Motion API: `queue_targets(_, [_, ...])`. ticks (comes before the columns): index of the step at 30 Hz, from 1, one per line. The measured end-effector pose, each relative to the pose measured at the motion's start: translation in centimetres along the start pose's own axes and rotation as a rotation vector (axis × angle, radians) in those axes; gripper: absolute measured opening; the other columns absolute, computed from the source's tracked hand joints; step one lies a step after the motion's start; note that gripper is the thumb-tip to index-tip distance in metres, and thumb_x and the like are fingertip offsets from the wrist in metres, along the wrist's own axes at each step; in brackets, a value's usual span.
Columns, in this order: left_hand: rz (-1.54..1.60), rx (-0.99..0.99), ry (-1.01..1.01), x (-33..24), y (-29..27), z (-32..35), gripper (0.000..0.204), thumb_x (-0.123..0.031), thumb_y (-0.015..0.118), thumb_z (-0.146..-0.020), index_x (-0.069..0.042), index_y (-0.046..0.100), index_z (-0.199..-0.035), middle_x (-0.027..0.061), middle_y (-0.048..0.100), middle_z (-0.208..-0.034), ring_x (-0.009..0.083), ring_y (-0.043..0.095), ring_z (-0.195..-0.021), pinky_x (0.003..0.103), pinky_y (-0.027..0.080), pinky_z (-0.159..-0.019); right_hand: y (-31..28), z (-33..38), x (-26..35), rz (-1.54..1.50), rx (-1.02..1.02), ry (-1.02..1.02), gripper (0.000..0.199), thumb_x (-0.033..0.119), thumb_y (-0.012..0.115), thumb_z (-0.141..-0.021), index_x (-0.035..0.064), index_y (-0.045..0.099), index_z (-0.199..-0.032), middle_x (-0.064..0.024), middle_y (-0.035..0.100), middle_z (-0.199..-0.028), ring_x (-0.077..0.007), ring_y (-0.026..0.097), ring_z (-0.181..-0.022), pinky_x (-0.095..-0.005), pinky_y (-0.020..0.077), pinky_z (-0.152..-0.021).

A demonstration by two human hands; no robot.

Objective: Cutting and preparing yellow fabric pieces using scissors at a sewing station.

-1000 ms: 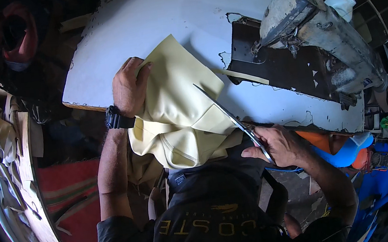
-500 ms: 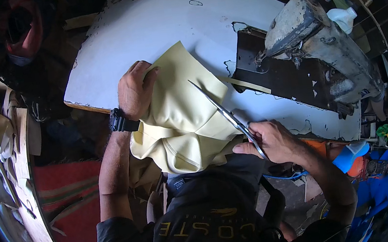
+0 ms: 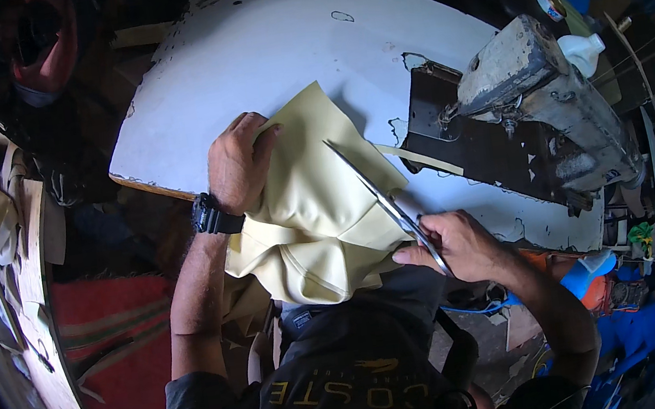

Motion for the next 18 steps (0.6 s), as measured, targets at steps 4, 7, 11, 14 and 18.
queue_targets(4, [-0.004,0.010,-0.007,0.0,-0.1,-0.1,0.018,-0.019,0.065,-0.095,-0.002,0.062,-0.093,0.0162,0.065,-0.091,0.0402,0.065,-0.083,0.049,0.052,-0.071,-0.3,-1.1,1.0,0.108,-0.072,-0.050,0.047,0.039,0.079,-0.092,0.0019,0.056,-0.075,-0.0035,0.054,-0.059,-0.0132,0.047,-0.057,-0.0345,0.0422,-0.055])
queue_targets(7, [0.022,-0.001,-0.015,0.1,-0.1,0.0,0.018,-0.019,0.065,-0.094,-0.002,0.062,-0.093,0.0164,0.065,-0.091,0.0402,0.065,-0.083,0.049,0.052,-0.071,-0.2,-1.4,1.4,0.130,-0.090,-0.083,0.047,0.039,0.079,-0.092,0.0016,0.057,-0.074,-0.0041,0.054,-0.059,-0.0132,0.048,-0.056,-0.0341,0.0423,-0.054])
queue_targets(11, [0.011,0.008,-0.021,0.2,0.0,0.0,0.017,-0.019,0.065,-0.094,-0.002,0.063,-0.093,0.0166,0.066,-0.092,0.0397,0.066,-0.084,0.049,0.052,-0.072,-0.1,-1.4,1.2,0.071,-0.059,0.035,0.046,0.039,0.079,-0.092,0.0015,0.058,-0.076,-0.0029,0.054,-0.056,-0.0108,0.052,-0.052,-0.0319,0.0426,-0.051])
queue_targets(14, [0.020,-0.016,-0.018,0.2,0.0,0.0,0.016,-0.018,0.065,-0.094,-0.002,0.065,-0.095,0.0167,0.068,-0.093,0.0390,0.067,-0.084,0.048,0.053,-0.073,-0.1,-1.6,1.5,-0.014,-0.032,0.028,0.047,0.041,0.079,-0.092,0.0021,0.058,-0.076,-0.0013,0.054,-0.055,-0.0092,0.054,-0.050,-0.0304,0.0428,-0.049])
queue_targets(18, [0.075,-0.015,-0.060,0.2,-0.1,-0.2,0.014,-0.016,0.064,-0.094,-0.002,0.068,-0.095,0.0165,0.071,-0.093,0.0381,0.068,-0.083,0.046,0.054,-0.073,-0.2,-2.5,2.2,-0.086,-0.045,0.004,0.050,0.045,0.078,-0.091,0.0026,0.058,-0.076,-0.0005,0.054,-0.056,-0.0096,0.054,-0.051,-0.0304,0.0430,-0.050])
Point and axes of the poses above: each hand's wrist, its own z-axis away from the middle knuckle, its own y-axis out of the palm, x = y × z, the point moved 3 cm from there along -z, towards the middle knuckle
